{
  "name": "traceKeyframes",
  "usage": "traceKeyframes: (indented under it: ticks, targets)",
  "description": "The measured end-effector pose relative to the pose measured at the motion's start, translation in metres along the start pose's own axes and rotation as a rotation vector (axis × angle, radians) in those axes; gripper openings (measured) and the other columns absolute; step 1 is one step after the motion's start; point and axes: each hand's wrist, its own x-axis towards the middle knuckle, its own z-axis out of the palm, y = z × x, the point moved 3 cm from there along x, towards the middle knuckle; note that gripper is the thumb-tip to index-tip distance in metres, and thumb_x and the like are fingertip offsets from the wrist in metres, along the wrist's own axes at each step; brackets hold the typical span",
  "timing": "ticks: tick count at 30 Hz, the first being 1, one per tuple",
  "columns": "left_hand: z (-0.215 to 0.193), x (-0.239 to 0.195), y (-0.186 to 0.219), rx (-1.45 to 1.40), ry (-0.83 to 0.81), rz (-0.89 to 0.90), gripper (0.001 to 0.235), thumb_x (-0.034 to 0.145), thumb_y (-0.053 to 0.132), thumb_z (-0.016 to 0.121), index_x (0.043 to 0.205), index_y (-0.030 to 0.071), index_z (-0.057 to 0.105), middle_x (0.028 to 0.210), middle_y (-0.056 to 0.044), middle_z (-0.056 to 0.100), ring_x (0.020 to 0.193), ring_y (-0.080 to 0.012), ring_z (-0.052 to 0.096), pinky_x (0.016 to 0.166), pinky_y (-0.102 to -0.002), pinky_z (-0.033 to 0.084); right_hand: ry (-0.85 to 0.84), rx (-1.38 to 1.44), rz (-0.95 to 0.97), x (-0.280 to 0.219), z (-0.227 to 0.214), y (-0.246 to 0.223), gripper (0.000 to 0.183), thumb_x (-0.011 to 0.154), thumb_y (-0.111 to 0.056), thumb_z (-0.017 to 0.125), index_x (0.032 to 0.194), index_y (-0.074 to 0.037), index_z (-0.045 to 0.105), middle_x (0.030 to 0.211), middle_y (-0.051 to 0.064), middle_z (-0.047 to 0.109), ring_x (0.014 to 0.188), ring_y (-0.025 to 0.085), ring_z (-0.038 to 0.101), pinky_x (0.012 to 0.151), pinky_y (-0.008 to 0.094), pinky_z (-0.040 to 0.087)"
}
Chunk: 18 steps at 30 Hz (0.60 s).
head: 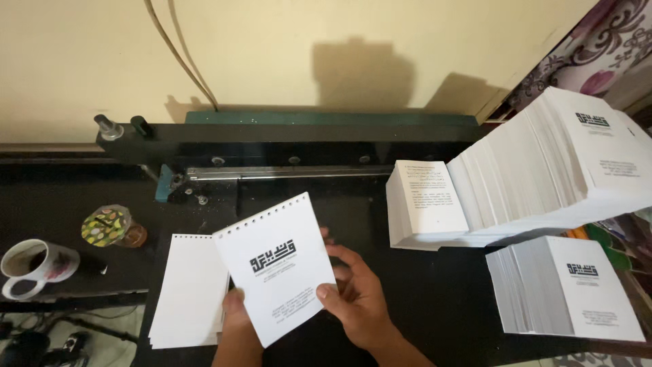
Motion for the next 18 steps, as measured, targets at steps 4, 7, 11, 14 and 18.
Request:
traceKeyframes:
  ticks: [4, 7, 11, 14, 18]
  targets:
    - [0.004, -0.016, -0.015, -0.522, -0.292, -0.163, 0.044, 0.101, 0.045, 0.039, 0.133, 0.016, 0.05, 0.141, -0.013, 0.059, 0.137, -0.03, 0.051, 0.116, -0.039, 0.04, -0.011, -0.055, 0.047, 0.002, -0.004, 0.0, 0.055, 0.091, -0.016, 0.076, 0.138, -0.006, 0.049, 0.122, 0.02, 0.074, 0.105, 0.028, 0.074, 0.081, 0.04, 0.063]
    - [0.012, 0.011, 0.017, -0.268, -0.862, 0.433, 0.065, 0.099, 0.04, 0.062, 0.146, 0.0, 0.043, 0.145, -0.027, 0.056, 0.135, -0.0413, 0.054, 0.111, -0.052, 0.046, 0.048, -0.007, 0.204, 0.008, -0.024, 0.032, 0.062, 0.087, -0.014, 0.077, 0.139, -0.004, 0.045, 0.115, 0.021, 0.072, 0.104, 0.031, 0.075, 0.086, 0.043, 0.063]
    - [-0.004, -0.047, 0.081, 0.396, -0.868, 1.231, 0.053, 0.068, 0.011, 0.087, 0.111, 0.017, 0.057, 0.133, -0.011, 0.057, 0.118, -0.0268, 0.06, 0.094, -0.035, 0.049, 0.186, -0.053, 0.317, 0.015, -0.07, 0.066, 0.033, 0.09, 0.0, 0.068, 0.122, 0.0, 0.064, 0.109, 0.022, 0.071, 0.096, 0.034, 0.078, 0.091, 0.046, 0.067]
    - [-0.018, -0.035, 0.09, 0.95, 0.106, 1.028, 0.067, 0.059, 0.045, 0.093, 0.112, 0.017, 0.061, 0.136, -0.007, 0.047, 0.121, -0.0311, 0.058, 0.1, -0.046, 0.048, 0.276, -0.176, 0.342, 0.008, -0.107, 0.076, 0.022, 0.089, -0.009, 0.075, 0.11, -0.004, 0.072, 0.097, 0.018, 0.077, 0.08, 0.029, 0.079, 0.08, 0.035, 0.064]
    - [-0.029, 0.037, 0.071, 1.146, 0.534, 1.295, 0.08, 0.053, 0.056, 0.091, 0.113, 0.012, 0.063, 0.136, -0.024, 0.052, 0.114, -0.0468, 0.059, 0.094, -0.054, 0.048, 0.33, -0.285, 0.401, -0.003, -0.132, 0.057, 0.014, 0.09, -0.006, 0.073, 0.102, 0.001, 0.075, 0.087, 0.017, 0.075, 0.073, 0.025, 0.073, 0.074, 0.034, 0.061]
